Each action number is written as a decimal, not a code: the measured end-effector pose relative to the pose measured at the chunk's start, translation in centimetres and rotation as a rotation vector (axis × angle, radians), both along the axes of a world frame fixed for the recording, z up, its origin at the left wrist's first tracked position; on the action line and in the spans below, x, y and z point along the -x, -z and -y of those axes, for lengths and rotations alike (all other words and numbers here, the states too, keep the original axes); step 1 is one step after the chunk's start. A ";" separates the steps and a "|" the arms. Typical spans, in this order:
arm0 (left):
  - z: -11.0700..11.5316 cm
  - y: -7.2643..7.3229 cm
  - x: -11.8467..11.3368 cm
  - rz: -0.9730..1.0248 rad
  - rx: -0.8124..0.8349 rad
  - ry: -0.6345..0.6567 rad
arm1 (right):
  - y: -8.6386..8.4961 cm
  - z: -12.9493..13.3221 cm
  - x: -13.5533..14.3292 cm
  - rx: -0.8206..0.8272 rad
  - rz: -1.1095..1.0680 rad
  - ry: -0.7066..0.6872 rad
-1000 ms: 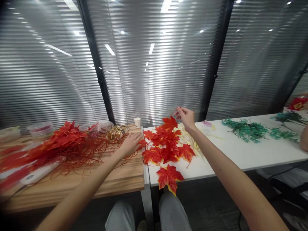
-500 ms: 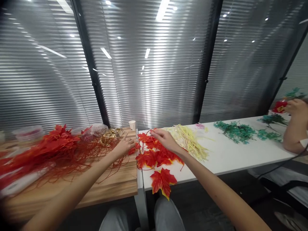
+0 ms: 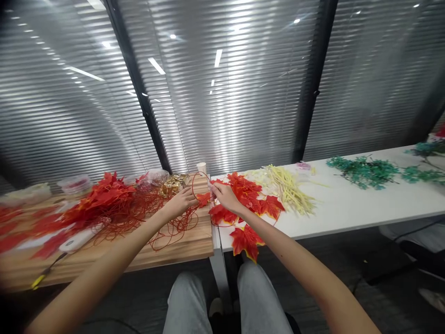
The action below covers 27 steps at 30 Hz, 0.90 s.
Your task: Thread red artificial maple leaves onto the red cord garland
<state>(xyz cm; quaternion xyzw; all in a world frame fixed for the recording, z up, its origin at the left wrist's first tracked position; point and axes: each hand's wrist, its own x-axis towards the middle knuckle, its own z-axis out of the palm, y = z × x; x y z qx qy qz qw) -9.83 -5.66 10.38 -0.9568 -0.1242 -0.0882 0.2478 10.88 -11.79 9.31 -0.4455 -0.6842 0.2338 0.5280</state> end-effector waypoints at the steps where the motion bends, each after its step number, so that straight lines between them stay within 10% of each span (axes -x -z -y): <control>1: 0.1 0.2 0.2 -0.010 -0.016 0.001 | 0.1 0.0 -0.4 -0.016 -0.010 0.034; 10: 0.9 1.9 2.4 0.004 -0.162 -0.018 | 2.1 -0.7 -1.8 -0.010 -0.135 -0.026; 17: 1.3 3.5 1.7 0.043 -0.158 0.016 | 1.8 -0.5 -0.6 -0.011 0.214 -0.225; 27: 0.8 5.1 0.3 0.132 0.401 -0.194 | 3.2 -1.1 -1.0 0.156 0.472 -0.452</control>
